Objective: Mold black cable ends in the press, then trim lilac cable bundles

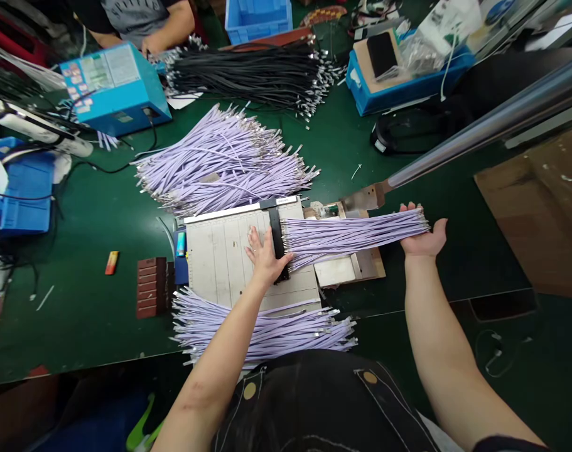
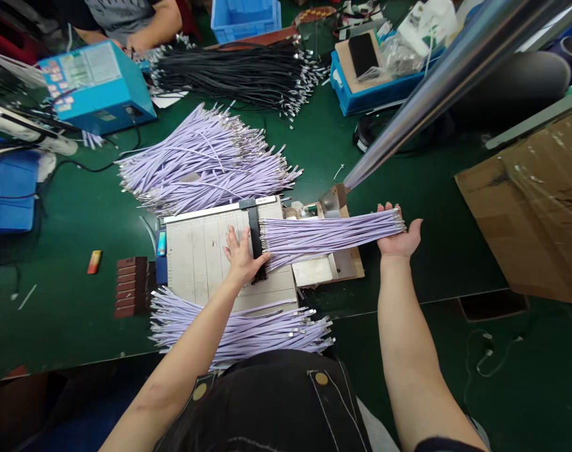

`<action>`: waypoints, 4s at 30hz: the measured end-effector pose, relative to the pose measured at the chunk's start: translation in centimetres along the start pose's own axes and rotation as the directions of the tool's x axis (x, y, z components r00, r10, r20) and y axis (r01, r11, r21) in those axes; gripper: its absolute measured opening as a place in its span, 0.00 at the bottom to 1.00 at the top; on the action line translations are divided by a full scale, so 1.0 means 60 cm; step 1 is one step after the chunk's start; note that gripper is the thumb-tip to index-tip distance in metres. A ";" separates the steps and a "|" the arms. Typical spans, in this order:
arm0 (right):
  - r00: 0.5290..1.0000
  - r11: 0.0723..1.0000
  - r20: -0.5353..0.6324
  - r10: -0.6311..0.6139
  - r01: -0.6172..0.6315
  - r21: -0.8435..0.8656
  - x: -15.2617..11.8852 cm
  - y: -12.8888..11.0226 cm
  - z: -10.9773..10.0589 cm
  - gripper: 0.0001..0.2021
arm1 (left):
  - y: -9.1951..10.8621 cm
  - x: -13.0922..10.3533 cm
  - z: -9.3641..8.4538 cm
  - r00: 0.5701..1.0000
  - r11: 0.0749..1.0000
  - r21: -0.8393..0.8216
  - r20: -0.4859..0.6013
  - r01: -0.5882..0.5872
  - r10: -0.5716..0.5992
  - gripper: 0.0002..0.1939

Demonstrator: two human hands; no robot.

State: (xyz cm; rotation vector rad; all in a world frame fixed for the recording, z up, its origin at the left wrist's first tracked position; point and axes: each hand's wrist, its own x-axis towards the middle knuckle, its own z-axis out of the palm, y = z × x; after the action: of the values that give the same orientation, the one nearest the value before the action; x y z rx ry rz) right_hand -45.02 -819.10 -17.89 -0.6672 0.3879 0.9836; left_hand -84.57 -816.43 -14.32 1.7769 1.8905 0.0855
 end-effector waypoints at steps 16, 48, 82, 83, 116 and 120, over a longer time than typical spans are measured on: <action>1.000 1.000 0.016 0.003 -0.003 -0.012 0.009 -0.003 -0.004 0.28 | -0.022 0.001 -0.018 0.998 0.998 -0.027 0.024 -0.051 0.052 0.54; 0.999 0.999 0.011 0.040 -0.040 0.018 0.006 -0.004 -0.008 0.29 | -0.051 -0.017 0.007 0.996 0.991 -0.131 0.075 -0.031 0.041 0.38; 1.000 1.000 0.005 0.011 -0.011 -0.010 0.005 -0.003 -0.007 0.30 | 0.027 0.046 -0.007 0.995 1.000 -0.002 -0.100 -0.023 0.023 0.33; 1.000 1.000 0.007 0.011 -0.010 -0.013 0.005 -0.003 -0.007 0.29 | 0.021 0.047 -0.005 0.996 1.000 -0.003 -0.092 -0.011 0.010 0.34; 0.999 0.998 0.012 0.043 -0.044 0.044 -0.005 -0.002 -0.004 0.31 | 0.027 0.090 -0.020 0.984 0.999 -0.035 -0.176 -0.035 0.029 0.30; 1.000 1.000 -0.004 0.011 -0.011 0.005 -0.007 -0.001 0.001 0.33 | 0.035 0.115 -0.023 0.976 0.983 0.044 -0.120 -0.176 0.180 0.21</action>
State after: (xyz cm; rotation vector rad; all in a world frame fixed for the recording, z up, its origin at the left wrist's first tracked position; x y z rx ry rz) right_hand -45.18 -819.35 -17.61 -0.6631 0.3977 0.9918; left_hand -83.15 -809.26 -14.61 2.0027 1.8215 0.2357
